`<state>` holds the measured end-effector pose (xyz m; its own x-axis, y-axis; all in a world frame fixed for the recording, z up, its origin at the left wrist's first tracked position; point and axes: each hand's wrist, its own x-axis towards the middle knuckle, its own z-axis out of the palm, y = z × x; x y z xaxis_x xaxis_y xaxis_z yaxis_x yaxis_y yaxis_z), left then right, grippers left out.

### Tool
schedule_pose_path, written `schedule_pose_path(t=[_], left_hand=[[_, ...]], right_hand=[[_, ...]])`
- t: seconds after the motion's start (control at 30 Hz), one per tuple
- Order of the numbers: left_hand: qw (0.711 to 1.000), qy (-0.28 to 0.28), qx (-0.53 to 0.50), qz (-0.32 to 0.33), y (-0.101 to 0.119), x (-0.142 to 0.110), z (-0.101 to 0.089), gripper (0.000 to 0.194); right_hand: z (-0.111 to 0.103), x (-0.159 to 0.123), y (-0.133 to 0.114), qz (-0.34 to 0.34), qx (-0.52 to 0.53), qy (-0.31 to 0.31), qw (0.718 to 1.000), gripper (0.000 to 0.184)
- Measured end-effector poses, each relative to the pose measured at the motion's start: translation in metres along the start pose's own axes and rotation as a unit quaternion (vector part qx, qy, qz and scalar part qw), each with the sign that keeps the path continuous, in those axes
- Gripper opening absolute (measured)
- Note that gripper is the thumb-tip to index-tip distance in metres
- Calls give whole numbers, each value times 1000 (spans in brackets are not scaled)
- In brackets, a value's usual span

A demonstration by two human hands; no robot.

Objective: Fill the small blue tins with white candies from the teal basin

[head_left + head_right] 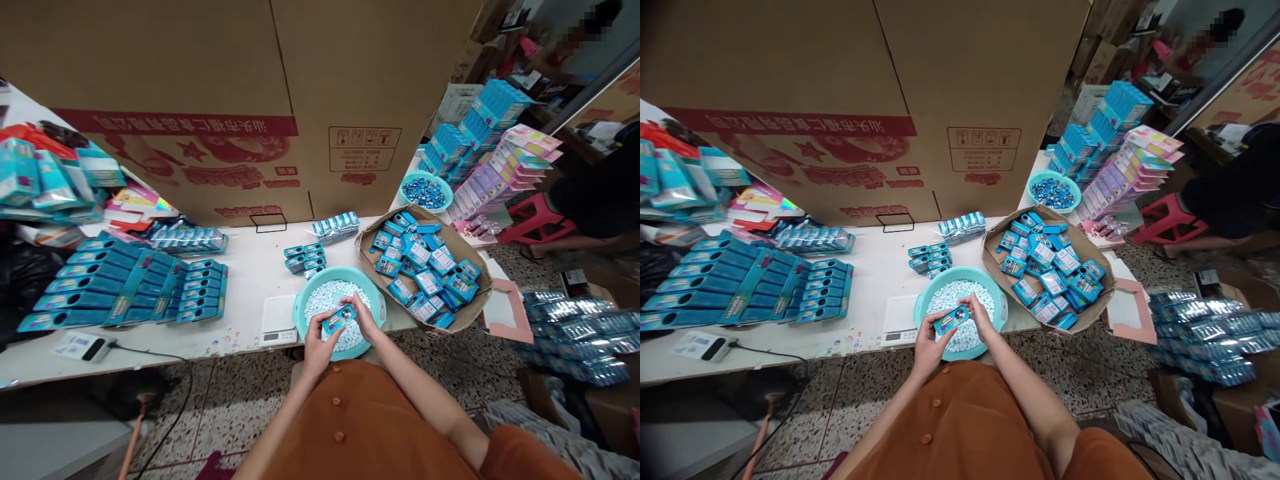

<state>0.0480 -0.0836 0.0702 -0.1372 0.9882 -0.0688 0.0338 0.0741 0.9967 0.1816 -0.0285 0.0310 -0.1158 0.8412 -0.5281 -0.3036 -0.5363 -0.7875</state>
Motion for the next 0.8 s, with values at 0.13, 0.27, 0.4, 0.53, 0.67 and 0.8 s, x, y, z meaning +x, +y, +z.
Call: schedule_pose_path(t=[0.13, 0.27, 0.4, 0.53, 0.67, 0.8], left_hand=[[999, -3, -26, 24, 5, 6, 8, 36], [999, -42, -11, 26, 8, 4, 13, 33], [993, -72, 84, 42, 11, 3, 12, 36], [968, -130, 206, 65, 8, 9, 6, 41], [963, -118, 238, 41, 4, 18, -6, 37], [961, -33, 271, 42, 2, 37, -38, 35]], right_hand=[[8, 0, -1, 48, 99, -5, 994, 57], [3, -3, -4, 49, 80, 7, 996, 52], [-6, -8, -4, -26, 36, 56, 997, 45], [-14, -7, -3, -7, -1, 71, 997, 44], [-19, 0, 1, 40, -25, 50, 998, 47], [-23, 5, 8, 49, -45, 96, 993, 49]])
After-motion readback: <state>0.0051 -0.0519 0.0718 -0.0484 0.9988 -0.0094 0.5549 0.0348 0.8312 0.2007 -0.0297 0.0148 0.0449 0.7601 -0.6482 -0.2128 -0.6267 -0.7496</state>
